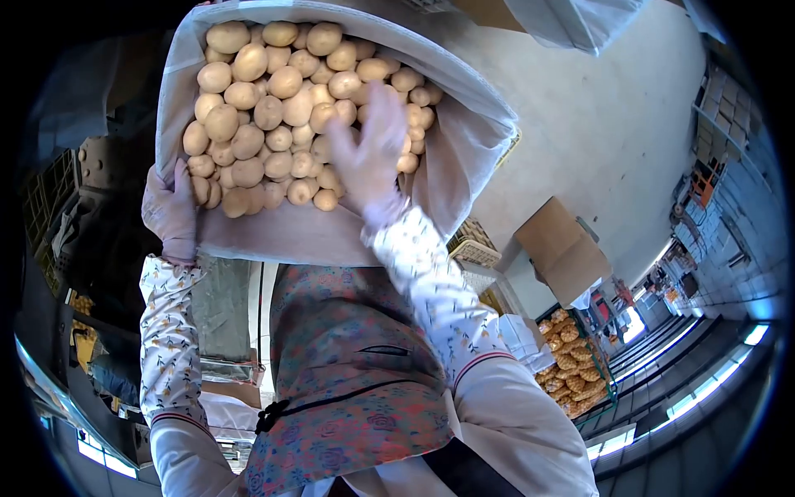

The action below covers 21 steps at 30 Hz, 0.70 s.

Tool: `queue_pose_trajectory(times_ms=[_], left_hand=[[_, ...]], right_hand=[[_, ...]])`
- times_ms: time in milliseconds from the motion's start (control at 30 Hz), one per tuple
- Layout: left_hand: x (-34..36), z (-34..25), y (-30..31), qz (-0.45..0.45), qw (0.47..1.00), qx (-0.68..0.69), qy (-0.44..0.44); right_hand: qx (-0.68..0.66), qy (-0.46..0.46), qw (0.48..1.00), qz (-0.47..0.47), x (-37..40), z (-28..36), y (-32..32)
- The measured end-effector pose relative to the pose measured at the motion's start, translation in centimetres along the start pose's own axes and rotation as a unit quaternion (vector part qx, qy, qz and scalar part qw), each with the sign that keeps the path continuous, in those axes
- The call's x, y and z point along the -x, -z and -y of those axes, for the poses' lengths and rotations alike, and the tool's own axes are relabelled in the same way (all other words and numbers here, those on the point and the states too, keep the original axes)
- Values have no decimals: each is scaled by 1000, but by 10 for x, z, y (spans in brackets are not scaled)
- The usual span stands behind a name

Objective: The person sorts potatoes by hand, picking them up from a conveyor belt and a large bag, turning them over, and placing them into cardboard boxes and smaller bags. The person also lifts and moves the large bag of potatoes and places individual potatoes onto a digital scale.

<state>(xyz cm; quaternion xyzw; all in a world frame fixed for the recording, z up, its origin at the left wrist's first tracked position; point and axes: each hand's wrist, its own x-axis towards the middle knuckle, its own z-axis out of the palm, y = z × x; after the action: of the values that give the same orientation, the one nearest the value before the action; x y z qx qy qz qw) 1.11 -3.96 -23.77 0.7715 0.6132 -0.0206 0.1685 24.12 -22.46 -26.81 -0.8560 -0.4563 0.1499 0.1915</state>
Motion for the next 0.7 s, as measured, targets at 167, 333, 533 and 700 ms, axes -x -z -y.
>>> queue_pose_trajectory(times_ms=[167,333,533,700], left_hand=[[1,-5,0,-1,1000,-21,11],[0,-4,2,12,1000,0,28],[3,4,-3,-4,1000,-5,12],[1,5,-6,-32,999,-8,-15]], right_hand=[[-78,-125,989,-18,16,18,-43],[-105,-36,976,189,76,86,0],[-288,-275,900,177,33,15,57],[31,-225,972,-67,-19,-107,-37]])
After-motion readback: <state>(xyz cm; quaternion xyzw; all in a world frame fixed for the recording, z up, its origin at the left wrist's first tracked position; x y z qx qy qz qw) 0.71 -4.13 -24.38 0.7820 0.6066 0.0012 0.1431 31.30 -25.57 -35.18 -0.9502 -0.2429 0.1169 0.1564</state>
